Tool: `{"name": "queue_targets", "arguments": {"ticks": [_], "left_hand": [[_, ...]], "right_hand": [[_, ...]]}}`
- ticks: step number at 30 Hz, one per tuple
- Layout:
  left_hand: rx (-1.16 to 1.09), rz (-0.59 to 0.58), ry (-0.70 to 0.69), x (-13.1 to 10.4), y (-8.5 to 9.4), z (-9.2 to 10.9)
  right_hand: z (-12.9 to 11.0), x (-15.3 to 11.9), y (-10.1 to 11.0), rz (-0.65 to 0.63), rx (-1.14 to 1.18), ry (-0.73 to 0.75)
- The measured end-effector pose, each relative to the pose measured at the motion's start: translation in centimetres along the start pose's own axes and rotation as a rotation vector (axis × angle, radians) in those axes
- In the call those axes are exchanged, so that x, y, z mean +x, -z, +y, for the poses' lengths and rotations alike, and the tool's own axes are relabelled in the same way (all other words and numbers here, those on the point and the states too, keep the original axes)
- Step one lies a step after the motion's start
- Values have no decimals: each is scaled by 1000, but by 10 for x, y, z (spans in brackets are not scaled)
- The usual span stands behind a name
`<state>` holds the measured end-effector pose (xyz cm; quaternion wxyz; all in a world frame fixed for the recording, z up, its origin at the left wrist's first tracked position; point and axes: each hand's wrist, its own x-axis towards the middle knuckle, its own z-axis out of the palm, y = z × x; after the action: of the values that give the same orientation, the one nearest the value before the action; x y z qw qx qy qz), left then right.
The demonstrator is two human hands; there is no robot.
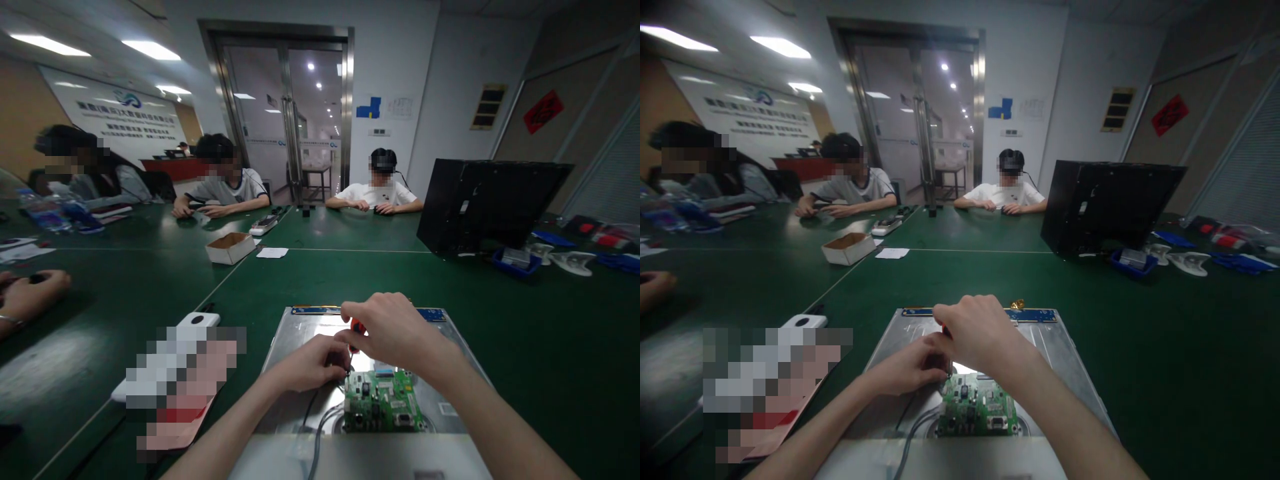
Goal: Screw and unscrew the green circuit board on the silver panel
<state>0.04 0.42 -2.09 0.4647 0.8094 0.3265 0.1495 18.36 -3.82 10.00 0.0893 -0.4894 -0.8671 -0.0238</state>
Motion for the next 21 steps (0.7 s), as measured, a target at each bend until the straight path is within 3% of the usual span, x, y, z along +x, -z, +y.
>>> {"name": "queue_targets", "arguments": {"ticks": [13,21], "left_hand": [[61,-17,-55,1,1,-2],[58,-14,-78,0,1,1]], "right_hand": [[1,0,1,22,-42,35],[1,-4,9,-7,52,81]]}}
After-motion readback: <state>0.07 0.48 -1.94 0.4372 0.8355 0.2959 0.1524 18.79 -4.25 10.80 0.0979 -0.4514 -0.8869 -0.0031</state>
